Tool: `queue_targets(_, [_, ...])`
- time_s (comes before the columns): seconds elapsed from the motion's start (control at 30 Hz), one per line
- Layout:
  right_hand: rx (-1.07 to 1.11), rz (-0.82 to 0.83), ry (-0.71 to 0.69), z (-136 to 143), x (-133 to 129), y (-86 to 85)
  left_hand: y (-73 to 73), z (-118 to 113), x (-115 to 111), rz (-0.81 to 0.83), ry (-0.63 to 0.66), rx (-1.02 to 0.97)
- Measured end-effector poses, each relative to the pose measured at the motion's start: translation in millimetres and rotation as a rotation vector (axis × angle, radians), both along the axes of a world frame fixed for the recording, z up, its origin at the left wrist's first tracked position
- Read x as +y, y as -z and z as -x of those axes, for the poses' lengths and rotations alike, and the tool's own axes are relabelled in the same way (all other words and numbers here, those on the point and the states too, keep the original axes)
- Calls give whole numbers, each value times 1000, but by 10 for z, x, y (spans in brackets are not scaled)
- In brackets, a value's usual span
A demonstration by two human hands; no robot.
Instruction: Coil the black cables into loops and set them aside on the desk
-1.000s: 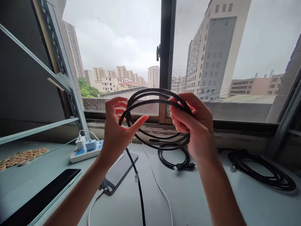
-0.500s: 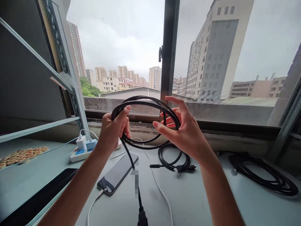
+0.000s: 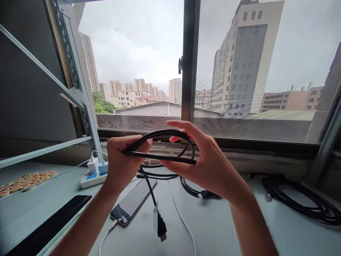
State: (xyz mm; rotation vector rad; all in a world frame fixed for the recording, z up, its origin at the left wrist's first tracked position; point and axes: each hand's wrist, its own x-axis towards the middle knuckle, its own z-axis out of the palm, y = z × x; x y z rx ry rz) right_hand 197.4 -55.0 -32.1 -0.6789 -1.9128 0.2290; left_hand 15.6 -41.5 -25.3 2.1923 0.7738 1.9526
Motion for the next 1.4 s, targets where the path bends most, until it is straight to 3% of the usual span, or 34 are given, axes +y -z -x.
queue_targets(0.13, [153,171,-238,89,-30,-28,39,-51,59,50,-12,-60])
queue_targets(0.2, [216,191,-290,115,-64,-47,67,-64,138,96,-3,-73])
queue_targets(0.37, [346,212,-214,75,-103,-92,130,-34,395,359,-25,82])
queue_targets(0.43, [456,178,-174,66,-98,-103,150,-25,468,534,-35,181])
queue_targets(0.57, [629,31,-134,149,-125,-112,191,-55,464,1056,229,591])
queue_targets(0.63, [623,-22,-166,208,-168,-113,208,-83,410,1168,399,702])
queue_targets(0.7, [594,-51,-226,246,-213,-109,218,-108,361,1204,504,675])
queue_targets(0.83, [650,-138,-355,246,-225,-78,217,-149,335,1178,589,374])
queue_targets(0.93, [763,-201,-463,238,-156,-59,201,-176,367,1010,588,136])
queue_targets(1.07, [909,-13,-486,263,-17,-76,176,-169,425,775,543,-130])
queue_targets(1.17, [979,172,-505,279,133,-77,156,-131,448,678,664,-273])
queue_targets(1.27, [940,308,-411,278,304,-31,139,-82,450,573,723,-343])
queue_targets(1.4, [675,234,-74,293,434,64,99,-3,439,389,552,-367])
